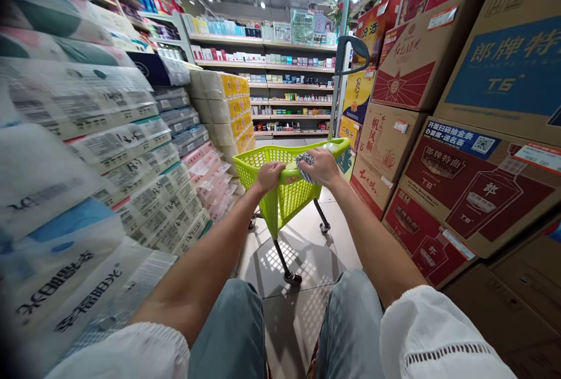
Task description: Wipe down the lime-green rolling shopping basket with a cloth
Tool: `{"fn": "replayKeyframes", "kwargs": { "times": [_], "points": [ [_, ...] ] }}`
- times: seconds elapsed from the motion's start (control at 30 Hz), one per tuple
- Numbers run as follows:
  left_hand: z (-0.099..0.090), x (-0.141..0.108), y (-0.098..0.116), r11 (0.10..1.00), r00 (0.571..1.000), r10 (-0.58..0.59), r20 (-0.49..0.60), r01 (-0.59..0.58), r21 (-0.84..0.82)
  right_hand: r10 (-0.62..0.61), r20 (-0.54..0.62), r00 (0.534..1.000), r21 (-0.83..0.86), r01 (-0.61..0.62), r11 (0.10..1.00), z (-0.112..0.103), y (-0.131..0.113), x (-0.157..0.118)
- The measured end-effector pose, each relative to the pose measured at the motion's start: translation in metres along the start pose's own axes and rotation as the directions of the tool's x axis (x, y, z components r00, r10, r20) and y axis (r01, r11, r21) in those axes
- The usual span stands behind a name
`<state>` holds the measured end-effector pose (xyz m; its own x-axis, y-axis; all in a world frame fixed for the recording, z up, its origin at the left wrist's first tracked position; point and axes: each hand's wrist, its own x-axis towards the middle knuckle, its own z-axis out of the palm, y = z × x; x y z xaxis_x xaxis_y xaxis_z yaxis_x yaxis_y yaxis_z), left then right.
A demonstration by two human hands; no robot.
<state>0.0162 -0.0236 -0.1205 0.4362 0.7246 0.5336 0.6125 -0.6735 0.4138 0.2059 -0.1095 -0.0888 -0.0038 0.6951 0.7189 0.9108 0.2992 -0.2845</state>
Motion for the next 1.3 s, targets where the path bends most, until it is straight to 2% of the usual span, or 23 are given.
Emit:
{"fn": "replayKeyframes", "kwargs": {
  "times": [0.07, 0.17, 0.27, 0.33, 0.4, 0.47, 0.57, 0.63, 0.7, 0.77, 0.87, 0.93, 1.0, 1.07, 1.13, 1.2, 1.3],
  "points": [
    [-0.013, 0.001, 0.004, 0.999, 1.0, 0.022, 0.007, -0.022, 0.044, 0.027, -0.02, 0.999, -0.006, -0.027, 1.0, 0.004, -0.011, -0.002],
    [-0.031, 0.004, 0.028, 0.995, 0.998, 0.039, -0.048, -0.034, 0.097, 0.036, -0.009, 0.999, 0.013, -0.036, 0.999, 0.01, -0.026, -0.005],
    [-0.035, 0.008, 0.055, 0.98, 0.994, -0.099, -0.042, 0.104, 0.168, -0.046, 0.004, 0.999, 0.023, 0.046, 0.999, 0.016, -0.038, -0.009],
    [-0.033, 0.009, 0.065, 0.956, 0.982, -0.19, -0.014, 0.188, 0.224, -0.094, 0.002, 0.996, -0.004, 0.094, 0.996, 0.018, -0.038, -0.011],
    [-0.028, 0.006, 0.064, 0.939, 0.981, -0.194, 0.002, 0.185, 0.289, -0.099, -0.003, 0.995, -0.061, 0.099, 0.993, 0.018, -0.029, -0.01],
    [-0.025, 0.002, 0.057, 0.928, 0.989, -0.145, 0.026, 0.127, 0.35, -0.042, -0.027, 0.999, -0.11, 0.038, 0.993, 0.014, -0.01, -0.006],
    [-0.021, -0.001, 0.048, 0.908, 0.995, -0.076, 0.064, 0.043, 0.416, 0.171, -0.137, 0.976, -0.124, -0.188, 0.974, 0.008, 0.022, 0.001],
    [-0.018, 0.001, 0.046, 0.896, 0.997, -0.06, 0.055, 0.029, 0.443, 0.256, -0.209, 0.944, -0.114, -0.283, 0.952, 0.009, 0.029, 0.003],
    [-0.014, 0.004, 0.046, 0.892, 0.998, -0.061, 0.031, 0.041, 0.45, 0.225, -0.233, 0.946, -0.109, -0.255, 0.961, 0.018, 0.017, 0.0],
    [-0.011, 0.006, 0.045, 0.896, 0.999, -0.043, 0.024, 0.028, 0.444, 0.121, -0.196, 0.973, -0.108, -0.144, 0.984, 0.031, -0.005, -0.005],
    [-0.01, 0.006, 0.042, 0.892, 1.0, -0.006, 0.019, -0.003, 0.452, 0.049, -0.185, 0.981, -0.098, -0.068, 0.993, 0.043, -0.028, -0.013],
    [-0.011, 0.005, 0.039, 0.885, 1.0, 0.005, -0.003, -0.003, 0.465, 0.004, -0.15, 0.989, -0.089, -0.018, 0.996, 0.039, -0.022, -0.014],
    [-0.013, 0.002, 0.037, 0.882, 1.0, 0.006, -0.022, 0.005, 0.47, 0.009, -0.147, 0.989, -0.083, -0.022, 0.996, 0.03, -0.004, -0.012],
    [-0.012, 0.001, 0.037, 0.885, 1.0, 0.004, -0.029, 0.01, 0.466, 0.097, -0.206, 0.974, -0.077, -0.115, 0.99, 0.021, 0.015, -0.008],
    [-0.01, 0.002, 0.038, 0.889, 0.999, -0.002, -0.041, 0.02, 0.458, 0.177, -0.263, 0.948, -0.072, -0.202, 0.977, 0.019, 0.022, -0.006],
    [-0.008, 0.002, 0.039, 0.893, 0.999, -0.005, -0.053, 0.028, 0.45, 0.168, -0.255, 0.952, -0.081, -0.194, 0.978, 0.025, 0.013, -0.007],
    [-0.008, 0.002, 0.039, 0.896, 0.999, 0.006, -0.054, 0.018, 0.444, 0.05, -0.188, 0.981, -0.096, -0.069, 0.993, 0.037, -0.014, -0.013]
  ]
}}
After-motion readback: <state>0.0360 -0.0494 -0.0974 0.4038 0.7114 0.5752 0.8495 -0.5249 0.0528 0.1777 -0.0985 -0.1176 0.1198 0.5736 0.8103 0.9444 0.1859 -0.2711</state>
